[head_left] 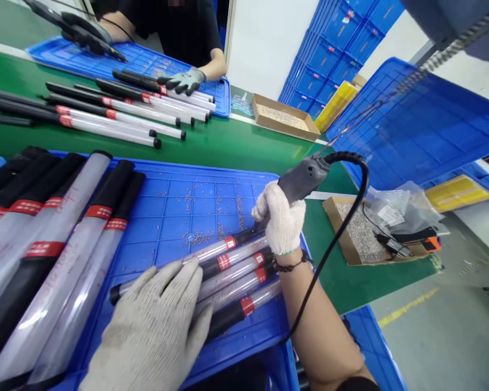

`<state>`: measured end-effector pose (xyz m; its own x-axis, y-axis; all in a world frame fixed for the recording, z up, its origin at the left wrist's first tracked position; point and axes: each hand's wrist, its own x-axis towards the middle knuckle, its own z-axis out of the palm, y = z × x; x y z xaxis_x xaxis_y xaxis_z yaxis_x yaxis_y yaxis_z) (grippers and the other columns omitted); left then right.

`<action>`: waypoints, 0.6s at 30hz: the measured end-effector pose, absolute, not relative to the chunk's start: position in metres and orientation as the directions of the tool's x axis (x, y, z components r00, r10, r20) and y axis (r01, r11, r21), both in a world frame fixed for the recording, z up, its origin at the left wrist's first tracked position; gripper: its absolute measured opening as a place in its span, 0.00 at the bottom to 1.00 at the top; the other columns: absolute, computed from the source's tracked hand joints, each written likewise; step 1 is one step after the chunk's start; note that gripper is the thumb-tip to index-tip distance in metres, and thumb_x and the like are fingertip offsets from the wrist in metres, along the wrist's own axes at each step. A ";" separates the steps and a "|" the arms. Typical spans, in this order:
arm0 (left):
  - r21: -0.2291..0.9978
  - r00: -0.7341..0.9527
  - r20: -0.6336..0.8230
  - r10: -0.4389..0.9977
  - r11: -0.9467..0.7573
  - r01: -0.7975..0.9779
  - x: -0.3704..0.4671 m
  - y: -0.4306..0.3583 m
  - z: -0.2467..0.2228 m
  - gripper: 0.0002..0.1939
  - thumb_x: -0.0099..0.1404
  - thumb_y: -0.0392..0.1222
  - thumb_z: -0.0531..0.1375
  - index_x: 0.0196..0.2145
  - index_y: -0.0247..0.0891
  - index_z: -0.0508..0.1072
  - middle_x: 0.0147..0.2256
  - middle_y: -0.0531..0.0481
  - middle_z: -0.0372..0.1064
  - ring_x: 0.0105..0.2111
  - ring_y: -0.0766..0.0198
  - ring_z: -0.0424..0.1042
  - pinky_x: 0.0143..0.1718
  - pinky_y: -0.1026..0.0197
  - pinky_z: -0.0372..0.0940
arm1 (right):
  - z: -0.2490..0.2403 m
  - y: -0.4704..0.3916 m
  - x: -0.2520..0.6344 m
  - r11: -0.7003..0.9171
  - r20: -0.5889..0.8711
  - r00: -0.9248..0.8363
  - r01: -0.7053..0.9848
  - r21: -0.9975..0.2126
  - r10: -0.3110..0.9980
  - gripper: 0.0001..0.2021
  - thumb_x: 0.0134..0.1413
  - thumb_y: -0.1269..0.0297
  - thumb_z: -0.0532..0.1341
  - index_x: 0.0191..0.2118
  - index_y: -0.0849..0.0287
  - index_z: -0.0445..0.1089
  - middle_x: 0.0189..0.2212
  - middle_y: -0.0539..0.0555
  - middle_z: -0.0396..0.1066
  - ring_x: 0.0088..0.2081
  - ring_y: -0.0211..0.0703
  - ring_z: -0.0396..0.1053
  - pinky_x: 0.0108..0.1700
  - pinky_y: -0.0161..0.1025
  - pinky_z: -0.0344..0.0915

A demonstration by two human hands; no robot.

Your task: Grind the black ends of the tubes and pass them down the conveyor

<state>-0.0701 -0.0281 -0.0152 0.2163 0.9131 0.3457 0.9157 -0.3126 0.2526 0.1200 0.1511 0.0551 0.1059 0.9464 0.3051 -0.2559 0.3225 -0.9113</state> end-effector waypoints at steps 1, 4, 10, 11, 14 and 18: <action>0.231 0.233 0.334 0.913 -0.319 0.919 -0.069 -0.030 -0.013 0.27 0.74 0.47 0.63 0.66 0.34 0.76 0.64 0.29 0.78 0.63 0.30 0.76 0.70 0.24 0.65 | 0.057 0.150 0.122 0.332 0.314 0.110 -0.266 -0.905 0.943 0.22 0.60 0.45 0.76 0.30 0.52 0.67 0.19 0.42 0.60 0.19 0.36 0.57 0.21 0.37 0.62; 0.116 0.325 0.282 0.903 -0.369 0.922 -0.062 -0.031 -0.005 0.41 0.63 0.57 0.72 0.68 0.34 0.77 0.69 0.25 0.74 0.68 0.19 0.69 0.69 0.17 0.63 | 0.065 0.147 0.131 0.421 0.385 0.173 -0.319 -0.849 0.907 0.20 0.62 0.46 0.76 0.33 0.53 0.70 0.19 0.42 0.61 0.19 0.35 0.58 0.21 0.36 0.63; -0.048 0.386 0.092 0.918 -0.384 0.922 -0.058 0.012 0.012 0.51 0.60 0.64 0.76 0.72 0.29 0.76 0.74 0.17 0.65 0.71 0.10 0.63 0.67 0.12 0.60 | 0.075 0.144 0.149 0.561 0.462 0.331 -0.343 -0.754 0.823 0.13 0.64 0.53 0.74 0.35 0.53 0.73 0.18 0.42 0.64 0.18 0.37 0.60 0.22 0.37 0.64; -0.047 0.391 0.068 0.918 -0.389 0.920 -0.059 0.020 0.013 0.52 0.61 0.64 0.75 0.73 0.28 0.74 0.74 0.17 0.64 0.71 0.11 0.64 0.67 0.13 0.61 | 0.075 0.144 0.150 0.557 0.447 0.349 -0.347 -0.755 0.824 0.13 0.64 0.54 0.74 0.34 0.53 0.73 0.18 0.42 0.63 0.18 0.37 0.59 0.22 0.37 0.63; -0.068 0.417 0.010 0.909 -0.415 0.907 -0.061 0.034 0.016 0.51 0.65 0.63 0.73 0.76 0.29 0.71 0.77 0.17 0.60 0.74 0.12 0.61 0.69 0.14 0.59 | 0.073 0.147 0.152 0.537 0.398 0.393 -0.359 -0.763 0.829 0.14 0.63 0.54 0.73 0.33 0.53 0.72 0.18 0.42 0.63 0.18 0.37 0.59 0.21 0.37 0.62; -0.109 0.447 -0.022 0.894 -0.447 0.888 -0.064 0.059 0.025 0.46 0.71 0.60 0.69 0.77 0.33 0.69 0.79 0.21 0.57 0.77 0.17 0.58 0.72 0.17 0.57 | 0.068 0.148 0.153 0.531 0.402 0.377 -0.351 -0.771 0.834 0.11 0.62 0.55 0.74 0.35 0.53 0.75 0.18 0.42 0.64 0.19 0.38 0.63 0.24 0.39 0.65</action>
<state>-0.0641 0.0590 0.0248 0.4473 0.8941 -0.0224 0.8879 -0.4470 -0.1087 0.1534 0.1482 0.0684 0.3775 0.8342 0.4020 -0.3514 0.5307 -0.7713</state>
